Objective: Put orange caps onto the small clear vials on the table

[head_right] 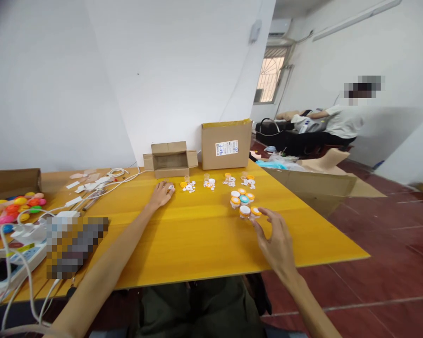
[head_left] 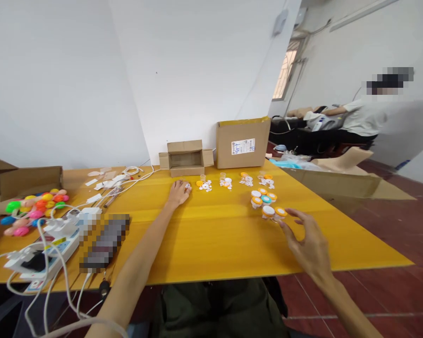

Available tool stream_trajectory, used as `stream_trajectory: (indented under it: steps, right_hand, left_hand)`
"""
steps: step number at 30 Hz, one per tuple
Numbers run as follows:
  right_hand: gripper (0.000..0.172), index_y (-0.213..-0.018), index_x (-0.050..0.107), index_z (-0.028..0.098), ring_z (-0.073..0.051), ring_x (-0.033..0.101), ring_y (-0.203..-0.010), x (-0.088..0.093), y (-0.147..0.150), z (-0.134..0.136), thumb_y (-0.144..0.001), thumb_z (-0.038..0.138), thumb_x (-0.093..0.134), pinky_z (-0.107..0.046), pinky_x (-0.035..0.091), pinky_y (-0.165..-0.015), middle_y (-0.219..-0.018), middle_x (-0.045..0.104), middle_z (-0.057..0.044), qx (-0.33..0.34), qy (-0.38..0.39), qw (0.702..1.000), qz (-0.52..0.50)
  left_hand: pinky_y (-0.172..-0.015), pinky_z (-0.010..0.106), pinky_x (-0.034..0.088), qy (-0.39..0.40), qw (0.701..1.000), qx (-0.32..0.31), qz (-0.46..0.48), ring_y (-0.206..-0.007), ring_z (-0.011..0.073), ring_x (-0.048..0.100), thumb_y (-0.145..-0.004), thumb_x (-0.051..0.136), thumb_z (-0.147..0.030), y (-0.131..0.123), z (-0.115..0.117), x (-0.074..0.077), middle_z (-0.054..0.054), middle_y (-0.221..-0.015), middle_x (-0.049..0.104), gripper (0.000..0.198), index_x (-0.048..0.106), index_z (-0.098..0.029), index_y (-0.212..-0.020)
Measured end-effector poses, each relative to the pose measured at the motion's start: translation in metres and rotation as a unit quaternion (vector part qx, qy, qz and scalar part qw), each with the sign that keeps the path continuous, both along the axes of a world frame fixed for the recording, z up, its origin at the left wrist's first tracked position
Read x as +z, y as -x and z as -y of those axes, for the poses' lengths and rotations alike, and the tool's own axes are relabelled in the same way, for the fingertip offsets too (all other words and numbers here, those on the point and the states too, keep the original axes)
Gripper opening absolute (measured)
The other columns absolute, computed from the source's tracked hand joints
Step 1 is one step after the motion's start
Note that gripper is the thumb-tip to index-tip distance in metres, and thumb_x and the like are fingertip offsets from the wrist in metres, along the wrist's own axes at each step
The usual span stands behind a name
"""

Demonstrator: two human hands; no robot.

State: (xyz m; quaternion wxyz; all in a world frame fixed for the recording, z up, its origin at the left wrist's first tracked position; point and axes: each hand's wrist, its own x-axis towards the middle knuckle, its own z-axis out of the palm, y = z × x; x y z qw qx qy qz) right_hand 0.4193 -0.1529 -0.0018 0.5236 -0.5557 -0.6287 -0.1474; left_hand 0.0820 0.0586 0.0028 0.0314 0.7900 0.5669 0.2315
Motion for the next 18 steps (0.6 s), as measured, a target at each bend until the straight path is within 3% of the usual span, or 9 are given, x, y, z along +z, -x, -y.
stream_trajectory:
  steps: [7,12,18]
  right_hand:
    - [0.03,-0.122,0.056,0.025,-0.025,0.064,-0.104,0.014,0.062,-0.029,-0.094,0.034,0.053,-0.043,0.054,-0.092,-0.11,0.067,-0.009,0.139,-0.006,0.99,0.035]
    - [0.025,-0.115,0.059,0.026,-0.023,0.065,-0.102,0.01,0.109,-0.072,-0.093,0.036,0.051,-0.042,0.055,-0.091,-0.111,0.068,-0.008,0.254,0.1,0.962,0.014]
    - [0.025,-0.11,0.064,0.023,-0.021,0.064,-0.106,0.002,0.153,-0.121,-0.089,0.019,0.051,-0.04,0.052,-0.096,-0.114,0.068,-0.008,0.34,0.215,0.915,0.029]
  left_hand:
    - [-0.111,0.041,0.036,-0.005,0.999,-0.038,0.011,-0.125,0.0242,0.048,-0.095,0.044,-0.036,0.012,0.015,-0.007,0.008,-0.129,0.057,0.033,0.06,-0.029,-0.124]
    - [-0.11,0.04,0.038,0.0,0.998,-0.059,0.019,-0.122,0.0225,0.051,-0.097,0.043,-0.038,0.019,0.035,-0.008,0.007,-0.127,0.057,0.033,0.061,-0.029,-0.122]
    - [-0.11,0.039,0.039,-0.006,0.997,-0.076,0.03,-0.124,0.0217,0.051,-0.096,0.045,-0.037,0.025,0.064,-0.008,0.006,-0.131,0.056,0.033,0.06,-0.029,-0.125]
